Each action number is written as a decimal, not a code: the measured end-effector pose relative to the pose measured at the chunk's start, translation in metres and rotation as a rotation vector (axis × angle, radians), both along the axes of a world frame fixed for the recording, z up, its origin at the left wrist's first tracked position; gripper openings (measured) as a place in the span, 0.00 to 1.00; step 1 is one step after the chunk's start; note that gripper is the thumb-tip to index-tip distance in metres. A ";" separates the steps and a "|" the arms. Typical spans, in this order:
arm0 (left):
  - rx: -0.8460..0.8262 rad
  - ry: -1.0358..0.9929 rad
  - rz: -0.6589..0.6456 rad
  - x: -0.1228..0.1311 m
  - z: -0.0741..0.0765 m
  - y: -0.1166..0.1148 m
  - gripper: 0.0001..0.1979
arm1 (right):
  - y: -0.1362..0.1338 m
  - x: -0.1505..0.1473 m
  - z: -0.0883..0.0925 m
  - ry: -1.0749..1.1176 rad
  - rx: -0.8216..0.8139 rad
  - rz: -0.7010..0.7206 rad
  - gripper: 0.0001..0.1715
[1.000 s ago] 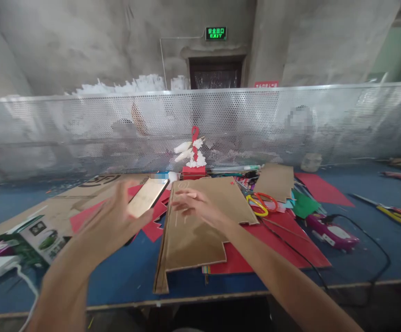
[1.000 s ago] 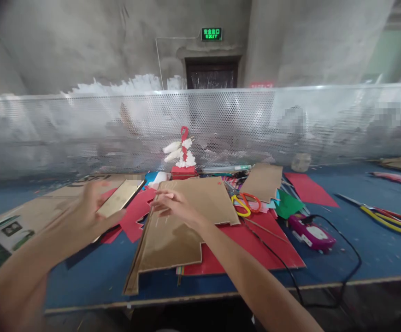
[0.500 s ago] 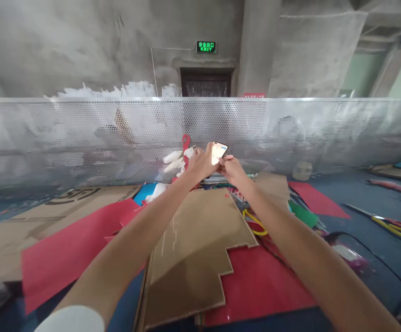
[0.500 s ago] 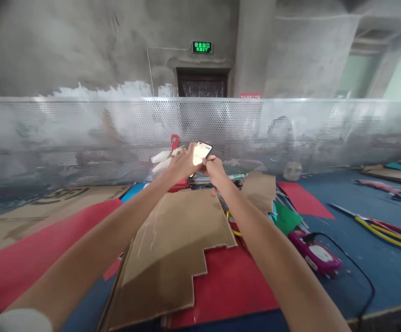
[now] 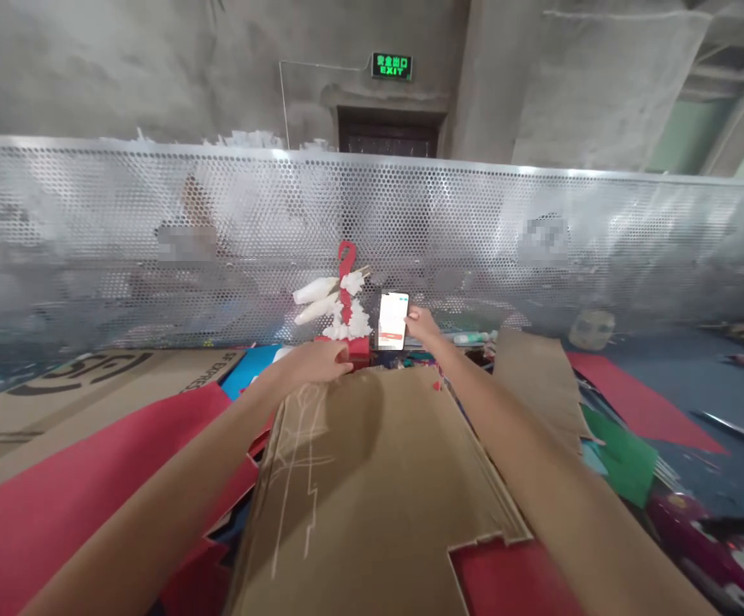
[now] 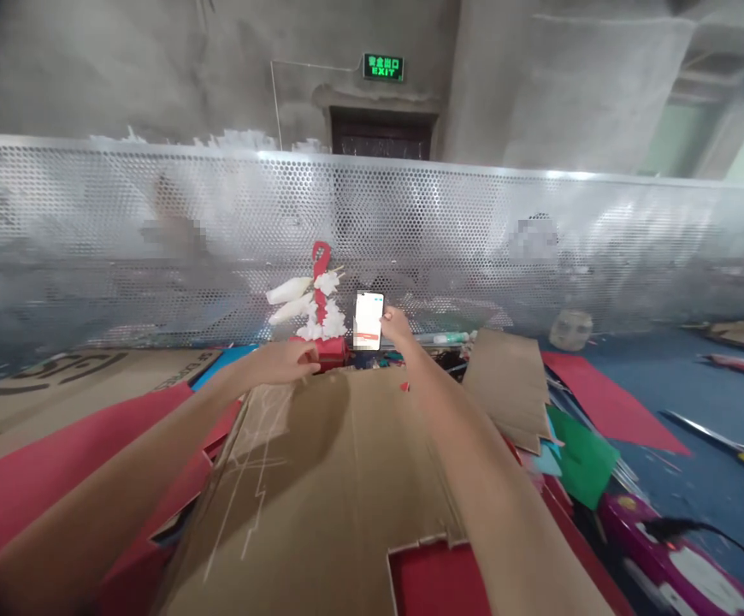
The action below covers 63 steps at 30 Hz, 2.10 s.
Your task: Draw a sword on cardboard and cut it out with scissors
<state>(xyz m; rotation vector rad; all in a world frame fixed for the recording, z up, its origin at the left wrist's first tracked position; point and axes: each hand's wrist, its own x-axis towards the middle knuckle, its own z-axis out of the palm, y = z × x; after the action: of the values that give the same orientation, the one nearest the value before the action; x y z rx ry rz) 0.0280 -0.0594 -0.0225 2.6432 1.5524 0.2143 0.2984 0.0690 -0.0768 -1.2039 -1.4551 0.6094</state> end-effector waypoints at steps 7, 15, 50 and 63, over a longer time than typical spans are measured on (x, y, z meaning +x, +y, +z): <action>-0.084 0.084 0.039 -0.022 -0.001 -0.004 0.17 | 0.020 -0.006 -0.021 -0.116 -0.005 0.048 0.16; -0.113 0.080 0.002 -0.031 -0.005 0.008 0.18 | 0.031 0.000 -0.030 -0.186 0.029 0.059 0.13; -0.307 -0.097 -0.144 -0.057 -0.010 0.024 0.22 | -0.010 -0.003 -0.014 0.521 0.034 -0.122 0.05; -0.101 -0.341 -0.123 -0.022 -0.032 0.028 0.23 | -0.212 -0.049 0.035 0.164 0.024 0.424 0.20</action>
<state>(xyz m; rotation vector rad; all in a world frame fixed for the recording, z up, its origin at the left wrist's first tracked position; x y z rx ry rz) 0.0064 -0.0314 -0.0549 2.4528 1.2559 0.5319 0.2492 -0.1433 -0.0417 -0.8060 -1.5806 0.9510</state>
